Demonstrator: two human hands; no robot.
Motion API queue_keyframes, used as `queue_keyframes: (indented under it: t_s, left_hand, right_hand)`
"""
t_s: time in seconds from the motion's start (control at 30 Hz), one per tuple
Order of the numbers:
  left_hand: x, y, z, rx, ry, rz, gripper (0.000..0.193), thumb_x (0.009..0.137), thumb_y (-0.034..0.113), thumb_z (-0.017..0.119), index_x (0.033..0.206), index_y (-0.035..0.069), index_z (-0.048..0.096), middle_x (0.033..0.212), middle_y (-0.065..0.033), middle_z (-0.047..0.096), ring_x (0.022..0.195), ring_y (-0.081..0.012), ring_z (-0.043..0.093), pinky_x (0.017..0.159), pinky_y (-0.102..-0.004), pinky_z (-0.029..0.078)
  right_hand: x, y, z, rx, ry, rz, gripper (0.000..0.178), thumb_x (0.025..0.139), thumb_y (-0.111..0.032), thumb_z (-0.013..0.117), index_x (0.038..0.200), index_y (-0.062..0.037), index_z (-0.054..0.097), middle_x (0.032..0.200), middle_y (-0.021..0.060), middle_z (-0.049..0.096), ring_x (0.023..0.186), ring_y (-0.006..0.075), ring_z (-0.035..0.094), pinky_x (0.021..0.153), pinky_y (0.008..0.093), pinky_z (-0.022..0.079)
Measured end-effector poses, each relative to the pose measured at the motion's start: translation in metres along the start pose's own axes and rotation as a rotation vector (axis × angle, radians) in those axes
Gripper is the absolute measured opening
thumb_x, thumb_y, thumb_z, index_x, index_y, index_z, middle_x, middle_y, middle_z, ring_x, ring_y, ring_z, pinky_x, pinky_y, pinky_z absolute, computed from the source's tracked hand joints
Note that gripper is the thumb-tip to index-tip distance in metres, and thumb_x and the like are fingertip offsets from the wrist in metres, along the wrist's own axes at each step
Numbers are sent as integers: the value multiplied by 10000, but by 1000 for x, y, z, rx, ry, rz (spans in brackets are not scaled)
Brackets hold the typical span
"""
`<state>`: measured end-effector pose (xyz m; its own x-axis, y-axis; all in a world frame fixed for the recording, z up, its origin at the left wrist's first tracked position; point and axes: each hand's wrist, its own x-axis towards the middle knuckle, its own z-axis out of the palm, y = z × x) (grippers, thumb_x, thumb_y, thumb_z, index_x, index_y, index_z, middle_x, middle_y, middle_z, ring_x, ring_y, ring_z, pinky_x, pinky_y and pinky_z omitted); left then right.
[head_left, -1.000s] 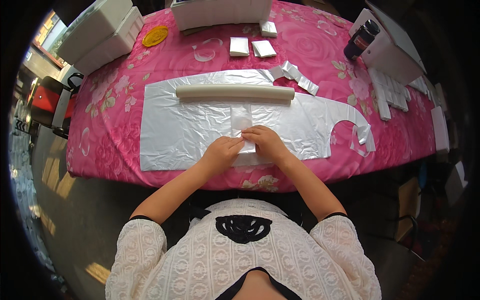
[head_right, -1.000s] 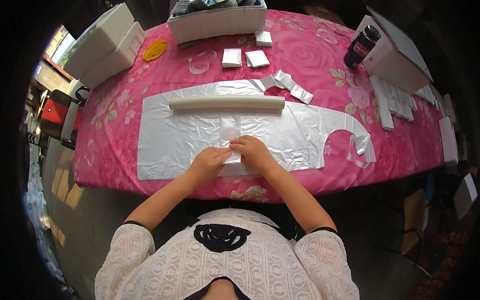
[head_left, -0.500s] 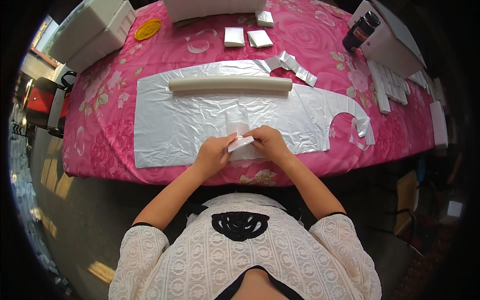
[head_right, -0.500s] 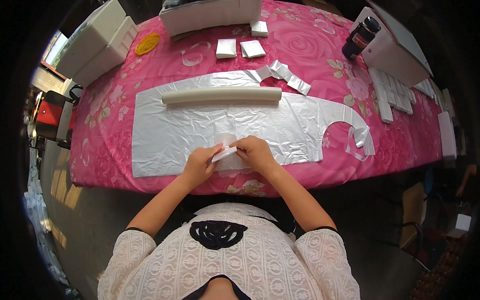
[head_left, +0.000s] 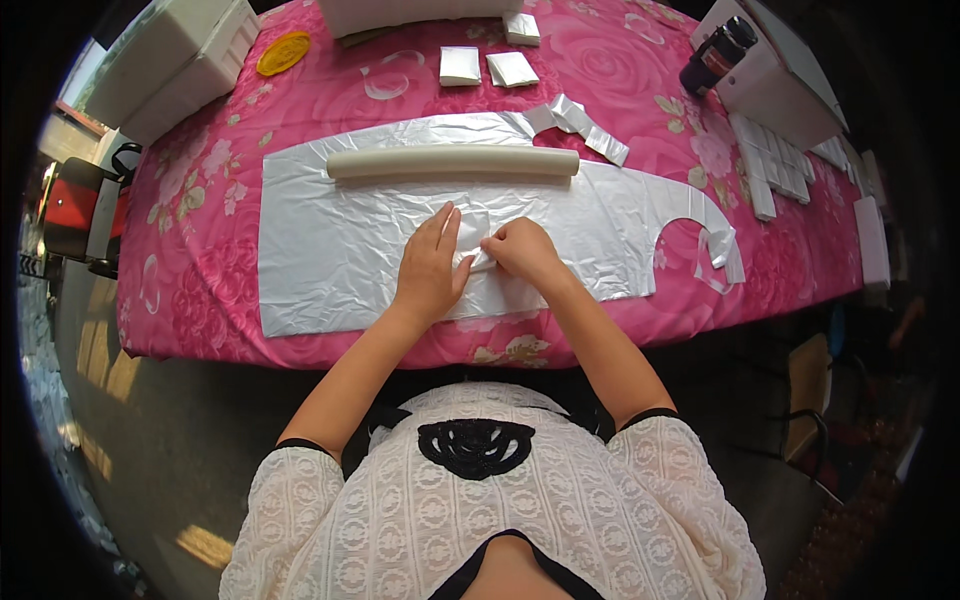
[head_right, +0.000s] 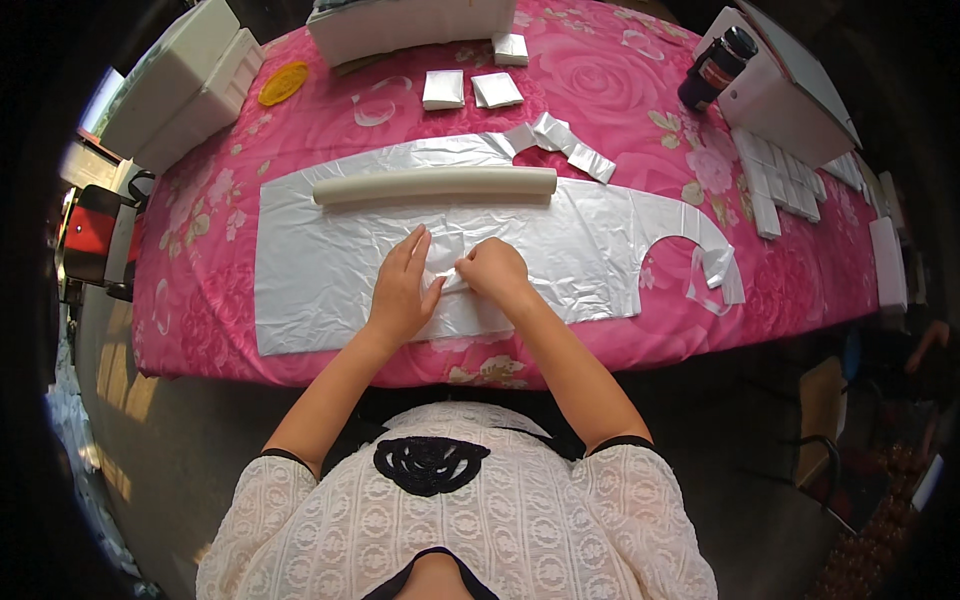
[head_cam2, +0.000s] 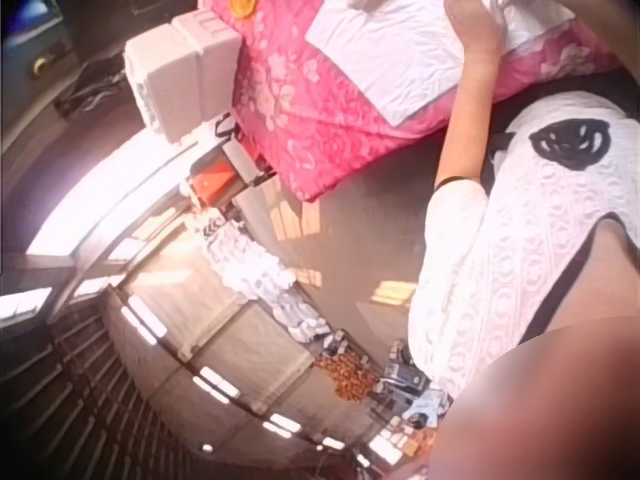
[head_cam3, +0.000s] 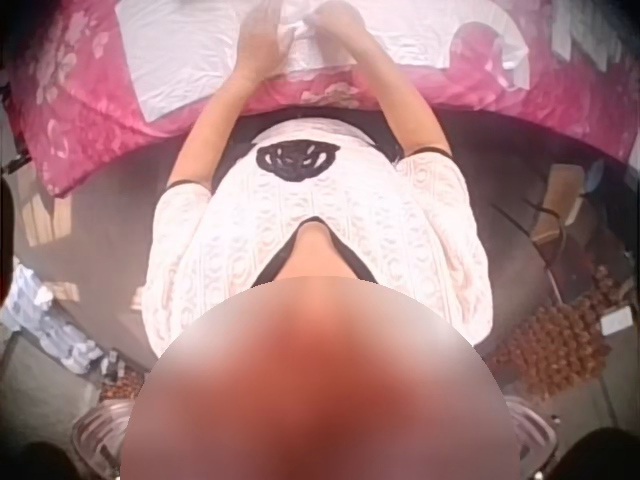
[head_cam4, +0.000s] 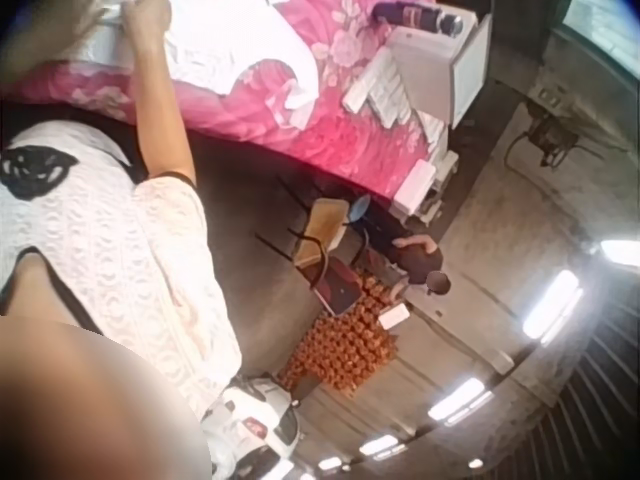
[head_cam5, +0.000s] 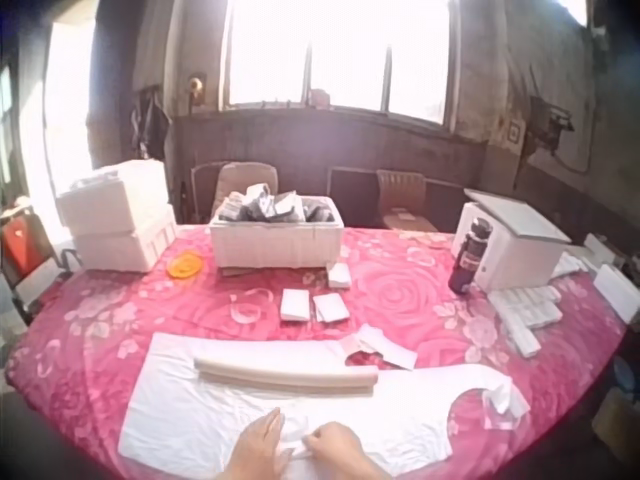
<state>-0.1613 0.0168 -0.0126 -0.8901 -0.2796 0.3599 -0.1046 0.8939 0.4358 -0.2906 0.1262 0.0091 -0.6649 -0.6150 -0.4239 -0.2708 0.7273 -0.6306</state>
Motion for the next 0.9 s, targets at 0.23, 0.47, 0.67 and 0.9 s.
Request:
queue_keyframes:
  t_s: [0.23, 0.47, 0.67, 0.9]
  left_hand:
    - [0, 10, 24, 99, -293, -28, 957, 729, 549, 562, 1353, -73, 190, 1423, -226, 181, 1344, -322, 143, 1089, -433, 106]
    - [-1, 9, 20, 136, -278, -21, 1011, 717, 569, 566, 1368, -67, 125, 1430, -231, 147, 1342, -335, 130, 1091, -432, 81]
    - [-43, 0, -17, -524, -48, -245, 590, 775, 195, 636, 1268, -27, 398, 1281, -224, 420, 1164, -287, 442, 966, -382, 365]
    - [-145, 17, -66, -1312, -201, -1388, 309, 893, 254, 534, 1034, -21, 555, 1026, -123, 609, 902, -186, 608, 780, -295, 492]
  right_hand:
    - [-4, 3, 6, -48, 64, -32, 270, 712, -289, 607, 678, -28, 666, 561, 105, 611, 528, 216, 605, 548, 310, 470]
    - [-23, 8, -1, -317, 135, -91, 224, 652, -235, 674, 774, -51, 637, 710, 102, 628, 693, 246, 612, 625, 343, 476]
    - [-5, -1, 11, -369, 428, -797, 366, 723, -189, 653, 1036, -27, 553, 1144, 152, 539, 1076, 291, 488, 897, 384, 382]
    - [-32, -20, 100, -331, 125, -789, 591, 871, -364, 435, 1348, -40, 307, 1415, 194, 236, 1325, 331, 188, 1074, 451, 138]
